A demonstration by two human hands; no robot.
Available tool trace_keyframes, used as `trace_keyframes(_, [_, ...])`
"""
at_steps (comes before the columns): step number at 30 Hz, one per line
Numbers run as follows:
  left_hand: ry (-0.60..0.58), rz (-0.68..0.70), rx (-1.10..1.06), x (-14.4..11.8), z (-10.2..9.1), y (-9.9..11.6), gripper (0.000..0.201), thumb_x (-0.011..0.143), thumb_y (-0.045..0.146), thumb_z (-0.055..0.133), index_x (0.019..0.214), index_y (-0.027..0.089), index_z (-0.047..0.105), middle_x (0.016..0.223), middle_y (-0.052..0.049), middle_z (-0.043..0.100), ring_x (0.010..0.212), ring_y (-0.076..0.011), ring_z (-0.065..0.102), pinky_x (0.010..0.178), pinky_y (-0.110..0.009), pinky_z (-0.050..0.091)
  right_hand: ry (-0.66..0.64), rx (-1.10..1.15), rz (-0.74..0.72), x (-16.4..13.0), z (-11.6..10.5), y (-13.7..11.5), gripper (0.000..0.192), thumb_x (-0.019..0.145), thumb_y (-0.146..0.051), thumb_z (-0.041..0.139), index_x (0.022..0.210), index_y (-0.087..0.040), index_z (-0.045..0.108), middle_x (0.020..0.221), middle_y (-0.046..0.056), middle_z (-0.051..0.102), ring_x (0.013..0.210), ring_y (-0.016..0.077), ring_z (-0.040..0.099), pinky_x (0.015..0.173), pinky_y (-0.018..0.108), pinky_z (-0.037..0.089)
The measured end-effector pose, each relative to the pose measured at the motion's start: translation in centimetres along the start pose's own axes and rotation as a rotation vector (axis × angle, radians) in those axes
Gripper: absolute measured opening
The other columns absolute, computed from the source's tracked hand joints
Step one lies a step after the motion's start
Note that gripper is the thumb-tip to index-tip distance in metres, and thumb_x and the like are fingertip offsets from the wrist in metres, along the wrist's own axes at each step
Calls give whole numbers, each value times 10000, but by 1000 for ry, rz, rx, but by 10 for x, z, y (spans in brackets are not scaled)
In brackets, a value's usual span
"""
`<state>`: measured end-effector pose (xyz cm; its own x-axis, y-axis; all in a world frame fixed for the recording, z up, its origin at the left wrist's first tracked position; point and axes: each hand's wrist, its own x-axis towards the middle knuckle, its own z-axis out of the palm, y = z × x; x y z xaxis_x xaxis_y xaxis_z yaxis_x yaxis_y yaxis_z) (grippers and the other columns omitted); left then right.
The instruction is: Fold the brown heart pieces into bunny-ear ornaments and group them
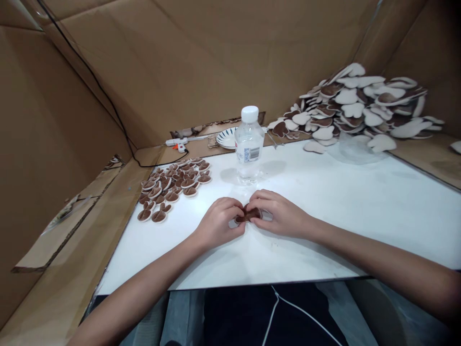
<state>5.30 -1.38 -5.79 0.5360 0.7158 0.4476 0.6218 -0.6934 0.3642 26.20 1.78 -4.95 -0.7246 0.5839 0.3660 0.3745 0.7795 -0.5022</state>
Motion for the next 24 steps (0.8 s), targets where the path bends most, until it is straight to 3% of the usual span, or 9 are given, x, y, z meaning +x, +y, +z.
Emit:
trace_keyframes(8, [-42, -68, -80, 1, 1, 1, 123, 811, 229, 622, 894, 198, 707, 993, -50, 651, 939, -170, 608, 868, -325, 471, -69, 61, 72, -1, -4, 5, 158, 825, -222, 615, 933, -225, 730, 1044, 44, 631, 897, 172, 607, 828, 321, 476])
trace_keyframes(17, [-97, -258, -191, 4, 0, 5, 97, 794, 209, 640, 818, 196, 733, 970, -24, 654, 853, -135, 630, 780, -250, 502, -156, 169, 121, 1, -9, 10, 148, 804, -220, 630, 907, -234, 735, 1109, 14, 657, 951, 180, 627, 825, 302, 491])
trace_keyframes(24, [-103, -228, -159, 6, -2, 5, 92, 798, 220, 639, 800, 192, 727, 962, -39, 655, 869, -162, 635, 807, -287, 506, -145, 222, 168, 1, -10, 9, 127, 791, -211, 626, 850, -245, 733, 1094, 4, 671, 957, 185, 638, 826, 310, 502])
